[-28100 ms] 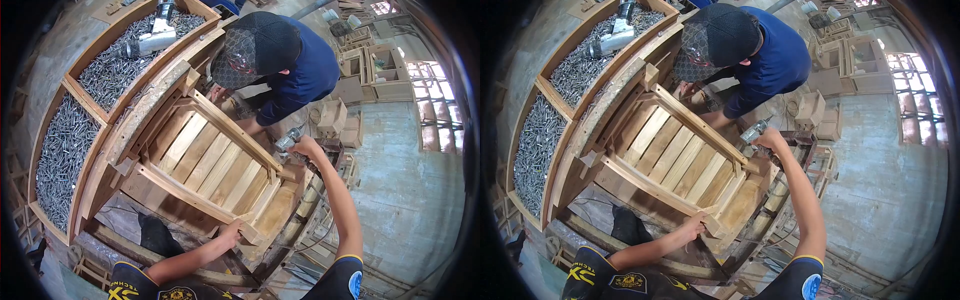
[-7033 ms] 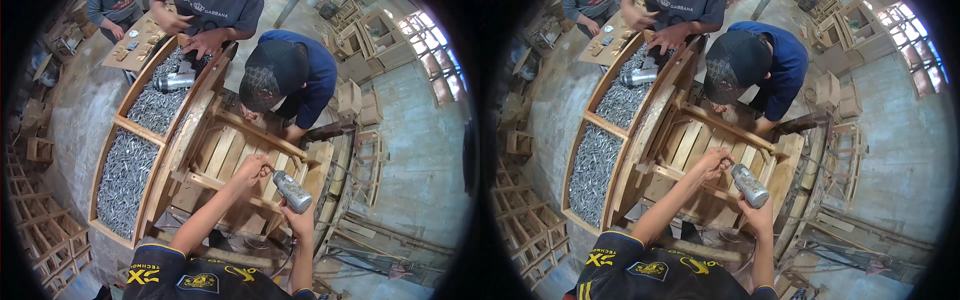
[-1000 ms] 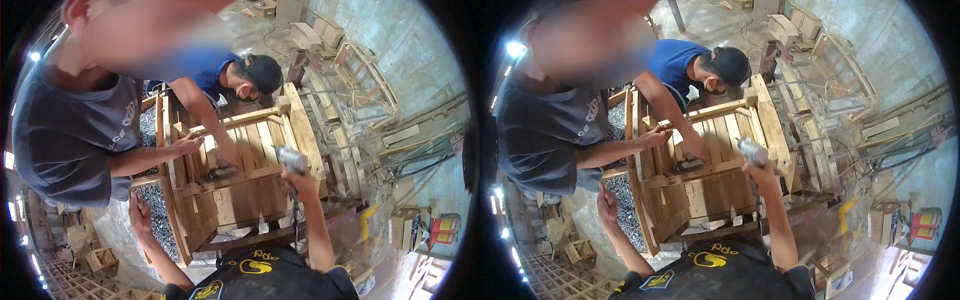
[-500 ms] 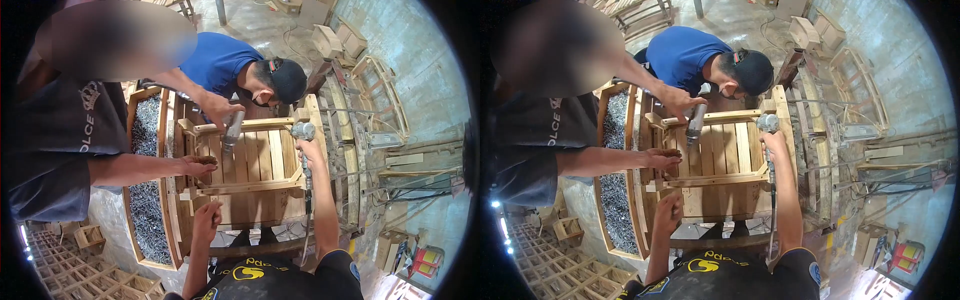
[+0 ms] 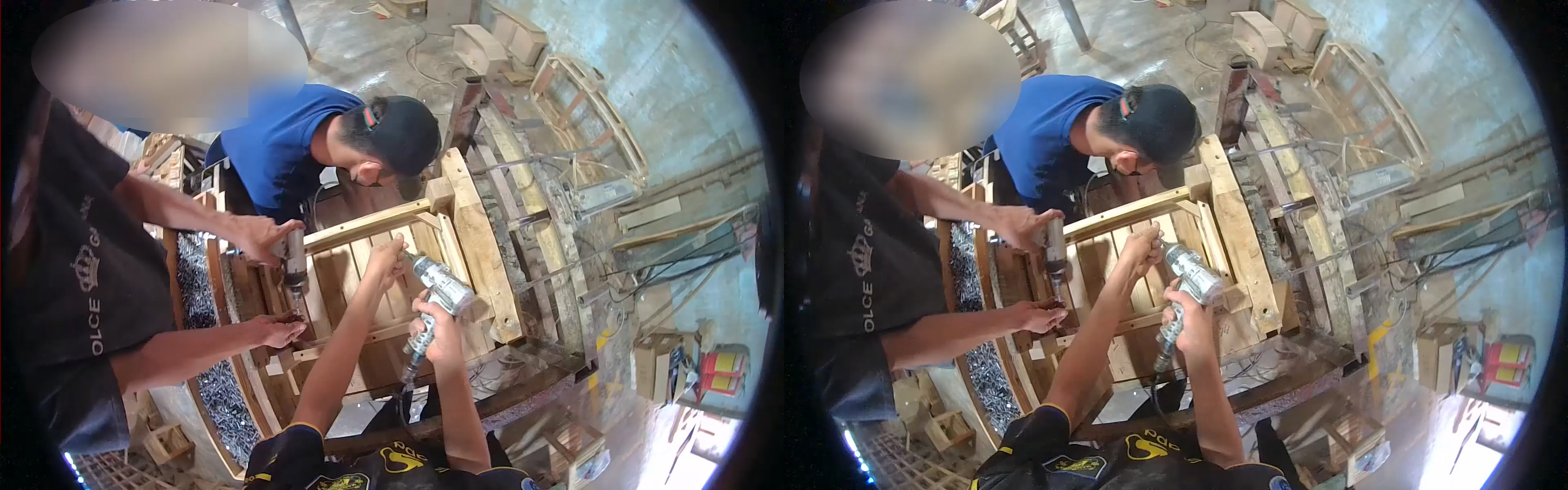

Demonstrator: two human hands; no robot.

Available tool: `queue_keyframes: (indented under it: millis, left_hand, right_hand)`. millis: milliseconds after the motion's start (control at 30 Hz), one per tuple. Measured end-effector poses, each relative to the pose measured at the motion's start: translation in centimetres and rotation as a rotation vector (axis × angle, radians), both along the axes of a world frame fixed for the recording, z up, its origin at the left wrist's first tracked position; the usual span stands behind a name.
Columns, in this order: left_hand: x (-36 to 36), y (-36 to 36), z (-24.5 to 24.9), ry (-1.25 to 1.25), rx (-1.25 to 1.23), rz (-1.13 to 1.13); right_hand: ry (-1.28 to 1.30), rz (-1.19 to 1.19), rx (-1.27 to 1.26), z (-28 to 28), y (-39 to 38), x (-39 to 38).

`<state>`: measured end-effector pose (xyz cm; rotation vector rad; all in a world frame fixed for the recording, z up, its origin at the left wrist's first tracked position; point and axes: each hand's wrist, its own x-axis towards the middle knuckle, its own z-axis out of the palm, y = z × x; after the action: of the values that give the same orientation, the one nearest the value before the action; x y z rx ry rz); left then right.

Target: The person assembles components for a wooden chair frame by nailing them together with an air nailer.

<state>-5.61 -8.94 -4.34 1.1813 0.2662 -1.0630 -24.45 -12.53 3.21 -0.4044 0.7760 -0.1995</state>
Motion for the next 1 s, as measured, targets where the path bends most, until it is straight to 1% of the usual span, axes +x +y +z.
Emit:
queue_keyframes:
  millis: [100, 233, 300, 400, 500, 600, 700, 733, 933, 1000]
  left_hand:
    - [2.1, -1.5, -0.8, -0.032, 0.068, -0.152]
    - [2.8, -4.1, -2.3, 0.009, -0.002, -0.247]
    - [2.6, -5.2, -2.7, -0.056, -0.035, -0.312]
    - [2.6, -6.4, -3.9, -0.157, -0.061, -0.369]
    - [3.8, -6.0, -4.8, -0.113, -0.223, -0.476]
    - [3.6, -6.0, -4.8, -0.141, -0.192, -0.456]
    - [3.0, -6.1, -5.1, -0.117, -0.170, -0.359]
    - [2.9, -5.8, -4.8, -0.095, -0.214, -0.369]
    - [2.7, -5.4, -4.1, -0.128, -0.223, -0.377]
    - [2.6, -5.5, -3.6, -0.129, -0.188, -0.395]
  right_hand:
    - [-0.038, -0.120, 0.052, -1.7, 0.5, 1.6]
    - [-0.060, -0.322, 0.118, -3.2, 1.4, 3.9]
    - [-0.089, -0.413, 0.163, -5.2, 1.8, 4.6]
    - [-0.120, -0.460, 0.179, -6.8, 1.8, 5.0]
    - [-0.153, -0.482, 0.203, -7.4, 1.6, 5.0]
    - [-0.198, -0.484, 0.149, -7.2, 1.8, 4.7]
    - [-0.224, -0.465, 0.159, -7.8, 1.9, 4.5]
    - [-0.231, -0.464, 0.177, -7.8, 1.9, 4.5]
    - [-0.217, -0.462, 0.152, -7.6, 2.2, 4.3]
    - [-0.203, -0.463, 0.159, -7.6, 2.2, 4.2]
